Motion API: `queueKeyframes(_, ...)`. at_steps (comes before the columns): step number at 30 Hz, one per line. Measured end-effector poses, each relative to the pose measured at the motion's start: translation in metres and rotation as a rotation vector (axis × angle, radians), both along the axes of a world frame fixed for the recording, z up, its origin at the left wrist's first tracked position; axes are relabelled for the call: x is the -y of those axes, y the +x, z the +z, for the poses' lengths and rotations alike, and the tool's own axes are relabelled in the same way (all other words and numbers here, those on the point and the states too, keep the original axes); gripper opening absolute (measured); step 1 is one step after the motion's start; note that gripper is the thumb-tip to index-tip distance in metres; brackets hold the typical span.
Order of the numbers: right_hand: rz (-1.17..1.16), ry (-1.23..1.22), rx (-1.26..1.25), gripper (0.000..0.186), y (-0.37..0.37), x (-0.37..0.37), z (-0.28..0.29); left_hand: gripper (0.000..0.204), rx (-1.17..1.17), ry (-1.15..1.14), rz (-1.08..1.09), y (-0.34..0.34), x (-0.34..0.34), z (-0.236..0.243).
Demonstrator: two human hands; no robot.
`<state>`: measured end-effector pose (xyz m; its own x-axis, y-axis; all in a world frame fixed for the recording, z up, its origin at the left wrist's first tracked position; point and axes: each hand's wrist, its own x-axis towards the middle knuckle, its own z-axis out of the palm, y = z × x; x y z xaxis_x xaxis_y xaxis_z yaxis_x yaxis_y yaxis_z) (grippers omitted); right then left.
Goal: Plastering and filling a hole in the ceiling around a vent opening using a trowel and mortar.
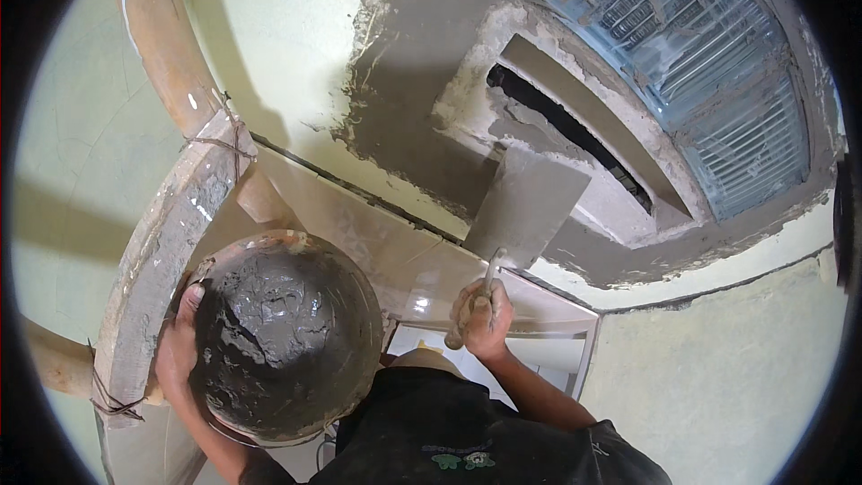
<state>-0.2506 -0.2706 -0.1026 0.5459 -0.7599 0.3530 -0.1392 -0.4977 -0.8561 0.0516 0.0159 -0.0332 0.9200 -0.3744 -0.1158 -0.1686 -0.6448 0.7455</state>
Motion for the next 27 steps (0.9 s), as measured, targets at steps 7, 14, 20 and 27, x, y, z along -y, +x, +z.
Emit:
queueKeyframes(7, 0.117, 0.497, 0.339, 0.032, 0.049, -0.028, 0.000, 0.047, 0.009, 0.007, -0.004, -0.001, 0.004, 0.001)
queueKeyframes(14, 0.230, 0.556, 0.409, 0.037, 0.068, -0.037, 0.018, 0.043, 0.019, -0.015, 0.009, 0.002, 0.001, -0.008)
queueKeyframes(20, 0.173, 0.468, 0.283, 0.032, 0.068, -0.033, 0.011, 0.040, 0.017, -0.074, -0.020, 0.003, -0.001, -0.005)
queueKeyframes(27, 0.155, 0.359, 0.167, 0.026, 0.068, -0.025, 0.005, 0.041, -0.001, -0.034, 0.016, -0.001, 0.001, -0.001)
